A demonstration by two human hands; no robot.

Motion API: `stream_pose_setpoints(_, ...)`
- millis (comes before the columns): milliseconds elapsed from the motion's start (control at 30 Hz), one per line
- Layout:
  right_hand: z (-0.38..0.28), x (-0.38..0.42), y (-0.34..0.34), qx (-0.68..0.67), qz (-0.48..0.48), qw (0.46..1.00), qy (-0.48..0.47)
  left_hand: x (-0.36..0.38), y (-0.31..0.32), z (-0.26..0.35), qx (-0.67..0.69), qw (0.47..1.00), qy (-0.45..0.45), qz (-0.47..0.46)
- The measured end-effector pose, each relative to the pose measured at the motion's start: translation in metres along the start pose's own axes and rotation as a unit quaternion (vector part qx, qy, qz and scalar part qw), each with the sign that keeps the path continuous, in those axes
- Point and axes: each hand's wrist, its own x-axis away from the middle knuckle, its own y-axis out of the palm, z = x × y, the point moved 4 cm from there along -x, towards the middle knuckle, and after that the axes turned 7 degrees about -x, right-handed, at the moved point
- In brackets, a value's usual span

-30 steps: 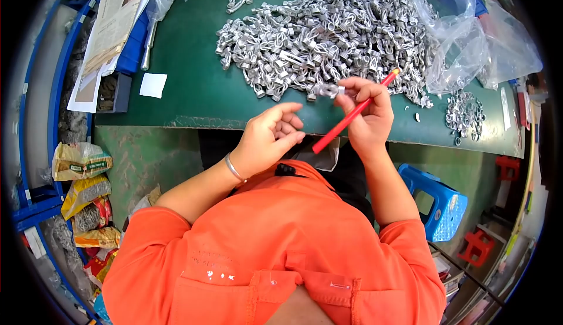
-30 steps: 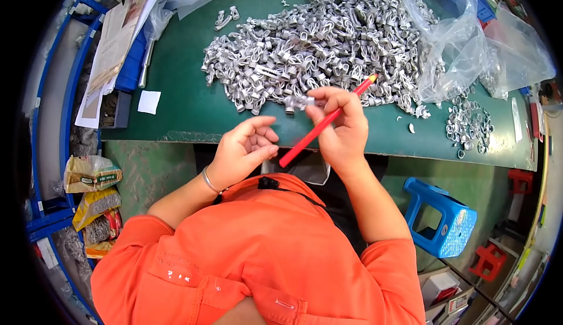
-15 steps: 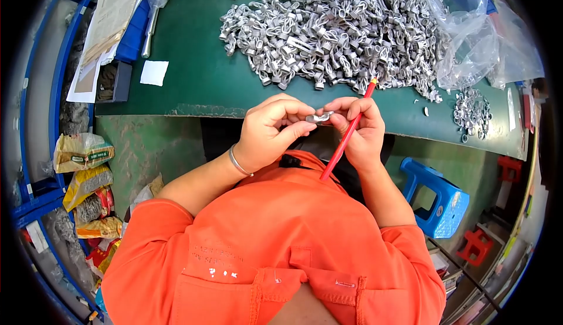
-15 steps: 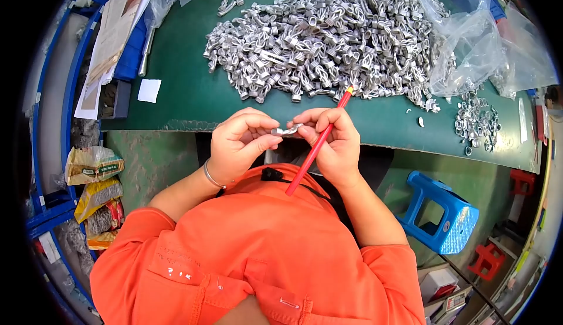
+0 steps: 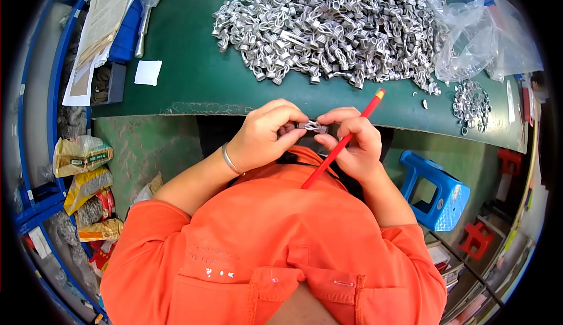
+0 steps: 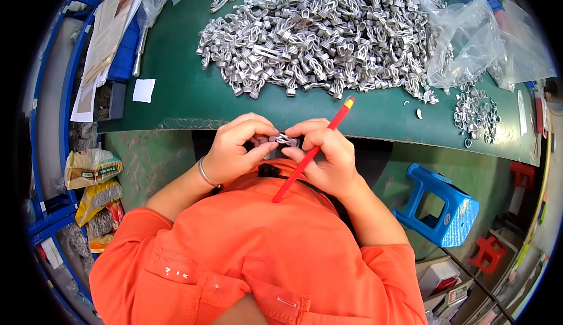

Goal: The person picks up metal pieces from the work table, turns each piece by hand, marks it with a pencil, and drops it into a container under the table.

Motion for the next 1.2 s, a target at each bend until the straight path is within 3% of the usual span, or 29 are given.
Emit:
stream_pose_setpoints(167,0.014,-0.018,-0.014,0.253,0.020,0.965,-0.069,0.002,0.003,0.001,-0.038,0.999,0.026,0.007)
stream_pose_setpoints(233,0.026,-0.029,-0.016,0.313,-0.002,0.948,-0.055,0.001,0.005,0.002,-0.035,0.999,0.028,0.004)
stream_pose_setpoints(500,0.040,-0.034,-0.004,0.426,-0.043,0.904,-0.016,0.001,0.004,0.000,-0.034,0.999,0.013,-0.018)
stream_pose_setpoints(600,0.031,-0.029,-0.004,0.385,-0.047,0.920,-0.054,0.003,0.003,-0.003,-0.003,1.000,-0.020,-0.010)
stream_pose_setpoints(667,0.022,-0.026,-0.008,0.276,0.010,0.961,0.013,0.001,0.002,-0.003,0.012,0.998,-0.055,-0.008)
stream_pose_setpoints(733,0.021,-0.017,-0.005,0.038,0.053,0.991,0.120,-0.001,0.004,-0.003,0.026,0.996,-0.085,-0.004)
stream_pose_setpoints(767,0.022,-0.011,-0.002,-0.106,0.077,0.972,0.196,-0.001,0.007,-0.007,0.122,0.986,-0.113,0.023)
stream_pose_setpoints(800,0.023,-0.008,0.001,-0.191,0.072,0.956,0.213,0.000,0.008,-0.011,0.217,0.965,-0.140,0.048)
stream_pose_setpoints(867,0.026,-0.002,0.004,-0.284,0.073,0.926,0.237,-0.002,0.008,-0.014,0.255,0.957,-0.133,0.025)
stream_pose_setpoints(933,0.026,0.001,0.005,-0.323,0.072,0.910,0.251,-0.001,0.007,-0.015,0.306,0.940,-0.154,-0.011)
stream_pose_setpoints(1200,0.026,0.002,0.006,-0.389,0.025,0.885,0.254,-0.001,0.000,-0.013,0.323,0.934,-0.149,0.017)
